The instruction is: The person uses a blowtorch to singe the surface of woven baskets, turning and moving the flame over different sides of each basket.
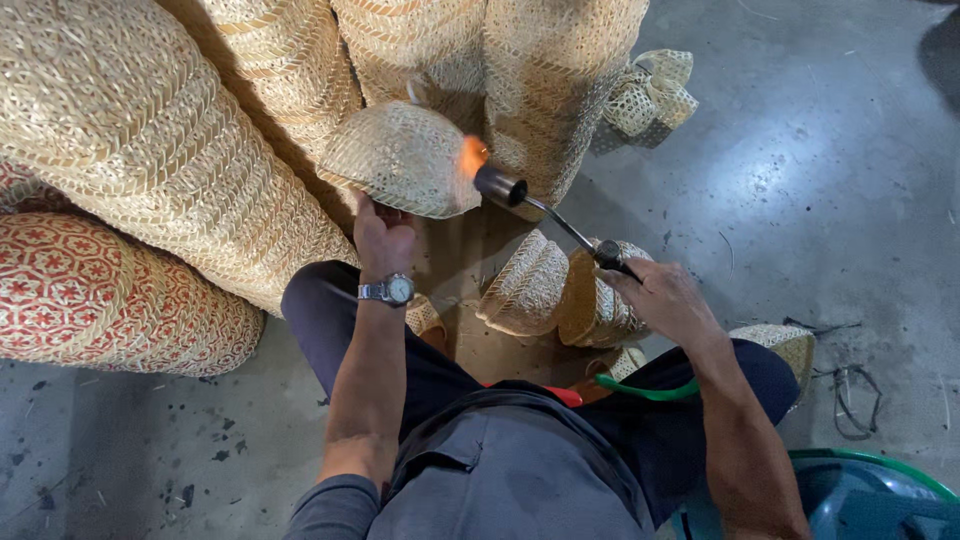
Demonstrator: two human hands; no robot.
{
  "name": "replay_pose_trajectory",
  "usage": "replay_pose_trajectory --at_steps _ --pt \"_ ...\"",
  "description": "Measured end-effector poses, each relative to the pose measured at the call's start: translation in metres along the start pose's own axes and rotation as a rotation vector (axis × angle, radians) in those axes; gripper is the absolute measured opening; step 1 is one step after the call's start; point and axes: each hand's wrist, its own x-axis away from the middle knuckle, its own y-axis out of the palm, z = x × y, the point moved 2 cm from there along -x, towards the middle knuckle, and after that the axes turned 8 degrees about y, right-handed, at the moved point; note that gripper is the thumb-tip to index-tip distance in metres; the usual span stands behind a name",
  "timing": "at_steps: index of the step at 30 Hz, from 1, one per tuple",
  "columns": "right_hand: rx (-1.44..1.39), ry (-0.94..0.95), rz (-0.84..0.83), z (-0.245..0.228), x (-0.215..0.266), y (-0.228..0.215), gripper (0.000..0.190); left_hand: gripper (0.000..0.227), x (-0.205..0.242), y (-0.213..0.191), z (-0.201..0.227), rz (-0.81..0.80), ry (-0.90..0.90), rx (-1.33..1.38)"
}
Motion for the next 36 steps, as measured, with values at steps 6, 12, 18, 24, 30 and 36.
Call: replay_pose_trajectory --at_steps 6,12,18,24,30,36 --pt "-0.028 0.091 -0.189 0.016 -0.007 0.013 0.031 0.037 0.004 0.01 0.017 0.082 -0.097 0.086" --pt "-0.166 0.057 -0.261 0.02 -0.01 0.019 0.03 0.041 0.005 0.012 0.026 0.103 -0.153 0.126" --pt "-0.009 0.197 -0.15 0.014 -0.01 0.002 0.029 0.041 0.006 0.015 0.037 -0.095 -0.025 0.039" --pt "-0.291 0.23 -0.207 -0.01 -0.011 -0.013 0.029 0.038 0.032 0.033 0.047 -0.617 0.172 -0.143" --pt "0.033 -0.001 -0.191 -0.002 -0.009 -0.001 0.028 0.039 0.035 0.049 0.072 -0.48 0.144 -0.221" --pt "-0.179 0.38 -0.277 0.026 -0.003 -0.006 0.041 0.046 0.049 0.081 0.096 -0.196 -0.004 -0.14"
